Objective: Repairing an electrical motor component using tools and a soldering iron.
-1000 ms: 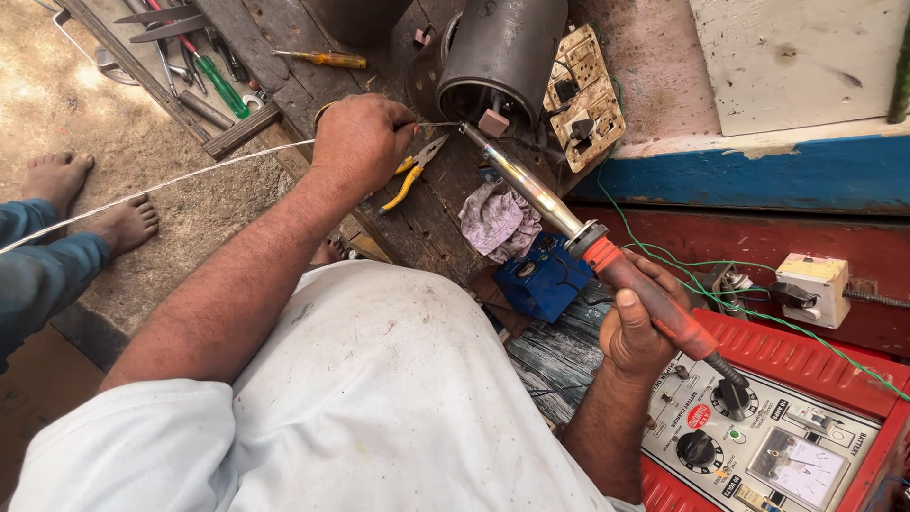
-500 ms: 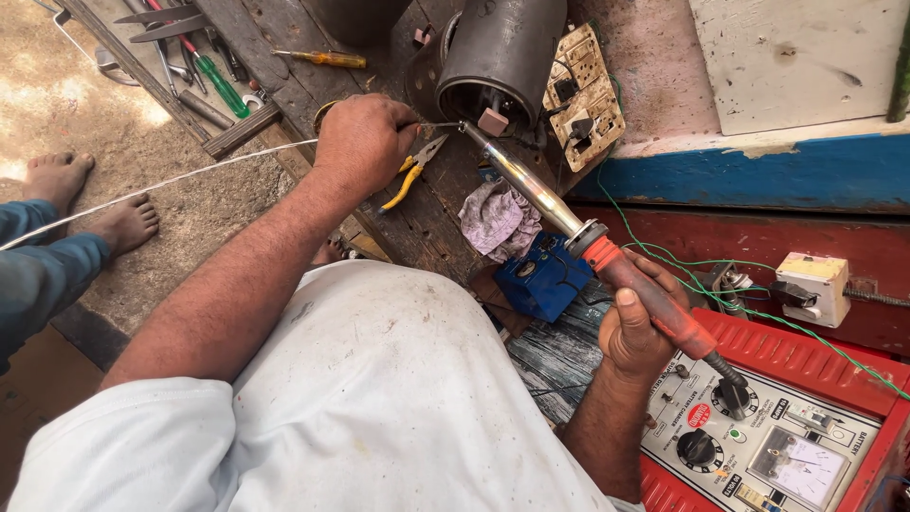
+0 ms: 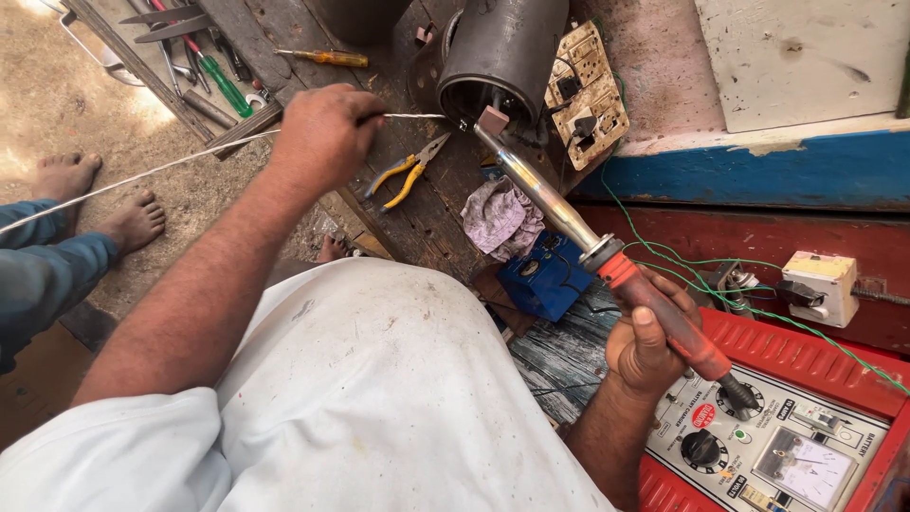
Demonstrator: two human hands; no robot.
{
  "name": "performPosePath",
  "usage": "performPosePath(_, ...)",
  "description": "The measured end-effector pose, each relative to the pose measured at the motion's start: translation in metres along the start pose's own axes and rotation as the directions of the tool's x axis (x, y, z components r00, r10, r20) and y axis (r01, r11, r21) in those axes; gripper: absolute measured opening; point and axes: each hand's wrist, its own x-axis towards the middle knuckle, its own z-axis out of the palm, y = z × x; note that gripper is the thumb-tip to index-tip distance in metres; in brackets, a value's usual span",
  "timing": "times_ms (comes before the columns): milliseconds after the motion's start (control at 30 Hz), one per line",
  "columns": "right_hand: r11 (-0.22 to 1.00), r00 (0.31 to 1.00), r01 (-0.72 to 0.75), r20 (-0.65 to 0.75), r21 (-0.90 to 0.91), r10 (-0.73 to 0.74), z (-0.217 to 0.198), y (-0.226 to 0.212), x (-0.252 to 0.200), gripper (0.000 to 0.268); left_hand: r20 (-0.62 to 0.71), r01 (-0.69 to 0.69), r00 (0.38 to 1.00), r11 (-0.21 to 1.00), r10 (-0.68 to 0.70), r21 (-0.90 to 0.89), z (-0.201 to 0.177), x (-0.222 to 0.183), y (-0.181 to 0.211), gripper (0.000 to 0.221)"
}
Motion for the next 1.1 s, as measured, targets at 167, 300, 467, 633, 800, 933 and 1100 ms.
performPosePath(167,0.998,0.998,-0.037,-0.042,0.058,0.039,0.009,-0.015,-0.006,0.038,0.000,-0.009,1.000,0.999,0.009,0.036,-0.028,-0.005,-0.026,0.020)
performPosePath(300,0.985,0.995,-0.071,-0.062,0.159,0.081,-0.014,-0.021,-0.015,0.038,-0.007,-0.029,1.000,0.993,0.030,0.112,-0.051,-0.015,-0.059,0.016)
performPosePath(467,0.946,0.985,-0.036,-0.150,0.323,0.088,-0.078,-0.015,-0.028,0.032,0.011,0.012,1.000,0.767,-0.025,0.642,-0.066,-0.030,-0.132,0.026)
performPosePath(633,0.931,0.939,0.020,-0.326,0.365,0.108,-0.074,-0.002,0.015,0.037,-0.018,0.079,0.994,0.589,-0.109,0.804,-0.100,-0.055,-0.136,0.031)
performPosePath(800,0.890,0.918,0.037,-0.368,0.454,0.150,-0.068,0.057,0.101,0.050,-0.008,-0.021,0.998,0.518,0.055,0.855,-0.120,-0.065,-0.063,0.041)
performPosePath(933,0.815,0.908,0.042,-0.362,0.578,0.210,-0.065,0.142,0.184,0.051,0.275,0.086,0.913,0.800,-0.302,0.594,-0.098,-0.075,-0.028,0.064)
performPosePath(1100,0.720,0.890,-0.009,-0.323,0.694,0.323,-0.052,0.245,0.272,0.048,0.363,0.261,0.827,0.865,-0.429,0.428,-0.063,-0.084,-0.019,0.062)
